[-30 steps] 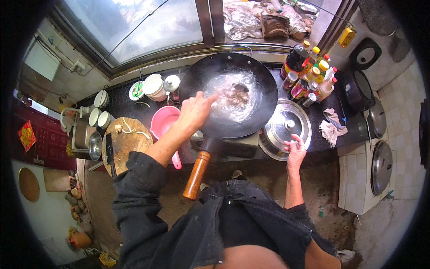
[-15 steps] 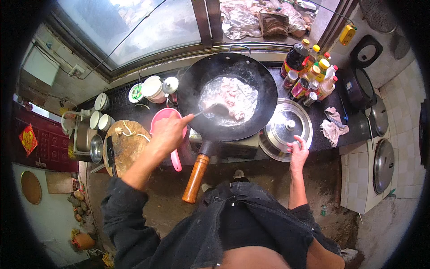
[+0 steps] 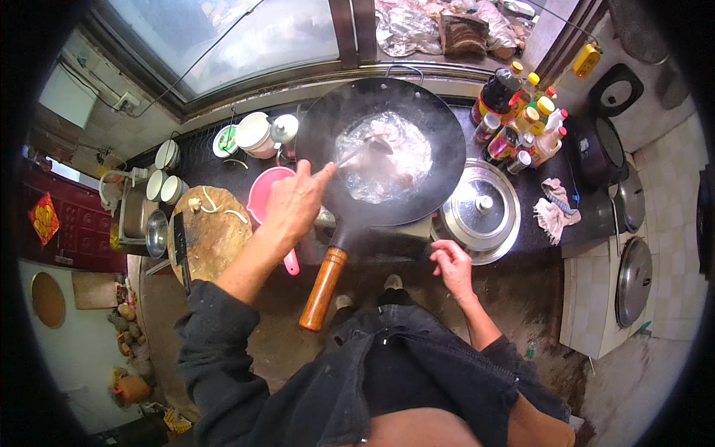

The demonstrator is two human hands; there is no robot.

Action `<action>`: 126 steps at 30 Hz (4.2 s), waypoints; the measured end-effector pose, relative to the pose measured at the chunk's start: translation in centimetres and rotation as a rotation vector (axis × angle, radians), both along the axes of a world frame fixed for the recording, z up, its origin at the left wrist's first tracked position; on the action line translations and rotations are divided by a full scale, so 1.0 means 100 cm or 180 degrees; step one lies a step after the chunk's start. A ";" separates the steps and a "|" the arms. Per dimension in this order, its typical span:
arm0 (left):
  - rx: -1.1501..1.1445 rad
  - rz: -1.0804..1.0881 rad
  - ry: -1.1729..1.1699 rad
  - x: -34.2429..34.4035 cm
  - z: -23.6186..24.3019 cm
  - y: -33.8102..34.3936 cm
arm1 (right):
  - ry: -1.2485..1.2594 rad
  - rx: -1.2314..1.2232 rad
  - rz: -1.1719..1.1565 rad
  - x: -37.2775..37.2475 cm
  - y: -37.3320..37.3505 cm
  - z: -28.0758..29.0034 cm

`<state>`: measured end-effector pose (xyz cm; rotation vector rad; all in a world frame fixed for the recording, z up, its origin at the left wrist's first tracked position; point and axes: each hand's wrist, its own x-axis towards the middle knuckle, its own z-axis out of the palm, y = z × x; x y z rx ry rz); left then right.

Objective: The person cleans a rice cooker lid with a cloth, then moves to the stove to stir meat in a wok. They transfer the cooked meat into a metal bowl, wash the wok, and rinse the meat under running water.

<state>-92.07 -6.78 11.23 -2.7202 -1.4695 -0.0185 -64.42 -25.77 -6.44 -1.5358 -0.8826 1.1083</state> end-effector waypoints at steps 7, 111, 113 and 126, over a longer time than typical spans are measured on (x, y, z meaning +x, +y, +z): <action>0.0320 -0.0066 -0.0382 -0.036 -0.005 -0.018 | -0.2048 0.0423 0.1211 -0.087 0.025 -0.013; -0.2213 0.2092 -0.6463 -0.544 -0.106 0.010 | 0.0445 -0.0054 0.0948 -0.473 0.114 0.139; -0.2386 0.1913 -0.6265 -0.493 -0.079 0.006 | 0.1049 0.0314 0.0578 -0.426 0.086 0.185; -0.3803 0.1629 -0.5071 -0.239 -0.044 -0.010 | -0.3617 -0.0333 -0.0691 -0.085 0.120 0.138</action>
